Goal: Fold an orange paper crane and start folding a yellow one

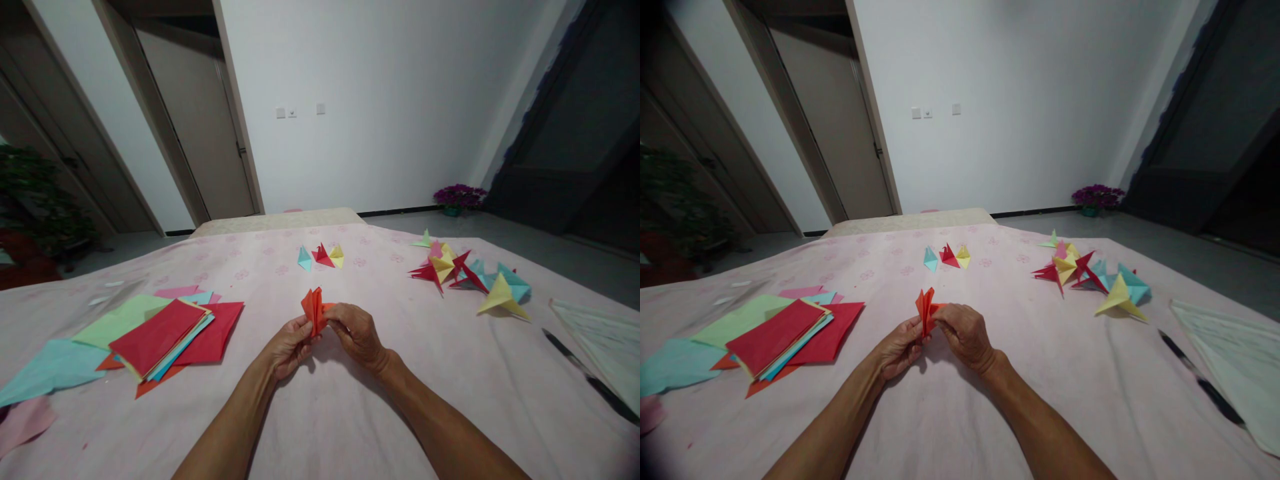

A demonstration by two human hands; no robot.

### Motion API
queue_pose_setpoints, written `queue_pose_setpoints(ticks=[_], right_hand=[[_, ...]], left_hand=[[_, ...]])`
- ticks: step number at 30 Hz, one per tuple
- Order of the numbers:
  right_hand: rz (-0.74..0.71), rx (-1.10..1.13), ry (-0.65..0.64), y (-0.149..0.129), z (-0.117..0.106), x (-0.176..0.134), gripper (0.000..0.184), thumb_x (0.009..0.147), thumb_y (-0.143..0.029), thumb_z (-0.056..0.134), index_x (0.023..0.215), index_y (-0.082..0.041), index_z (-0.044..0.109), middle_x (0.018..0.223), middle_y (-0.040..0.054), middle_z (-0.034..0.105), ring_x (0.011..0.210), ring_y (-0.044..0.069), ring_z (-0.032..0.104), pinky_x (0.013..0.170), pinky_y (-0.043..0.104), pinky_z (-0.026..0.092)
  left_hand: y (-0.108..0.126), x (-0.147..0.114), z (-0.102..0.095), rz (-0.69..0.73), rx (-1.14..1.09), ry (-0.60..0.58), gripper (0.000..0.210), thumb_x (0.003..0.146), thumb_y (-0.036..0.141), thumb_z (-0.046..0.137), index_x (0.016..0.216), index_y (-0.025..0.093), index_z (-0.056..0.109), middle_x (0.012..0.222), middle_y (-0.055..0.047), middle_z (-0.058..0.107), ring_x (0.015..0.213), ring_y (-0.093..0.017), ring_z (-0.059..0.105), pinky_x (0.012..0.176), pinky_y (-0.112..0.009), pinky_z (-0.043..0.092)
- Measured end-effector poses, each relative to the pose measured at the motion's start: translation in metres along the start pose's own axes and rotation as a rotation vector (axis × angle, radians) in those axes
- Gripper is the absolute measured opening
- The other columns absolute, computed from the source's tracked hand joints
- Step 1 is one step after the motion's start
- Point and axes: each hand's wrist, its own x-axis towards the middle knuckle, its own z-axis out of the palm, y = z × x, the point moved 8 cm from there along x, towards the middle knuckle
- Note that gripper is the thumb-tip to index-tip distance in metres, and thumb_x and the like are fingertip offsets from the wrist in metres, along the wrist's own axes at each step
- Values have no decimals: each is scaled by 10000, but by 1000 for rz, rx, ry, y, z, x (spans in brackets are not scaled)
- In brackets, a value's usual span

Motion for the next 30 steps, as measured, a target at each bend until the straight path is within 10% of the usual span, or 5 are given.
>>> queue_pose_setpoints(ticks=[30], right_hand=[[184, 65, 114, 0, 3, -2, 153, 948, -186, 513, 964, -224, 660, 872, 48, 660, 842, 182, 611, 777, 335, 497]], left_hand=[[-4, 3, 1, 141, 50, 73, 486, 615, 259, 906, 1017, 104, 682, 838, -59, 709, 605, -101, 657, 475, -143, 523]])
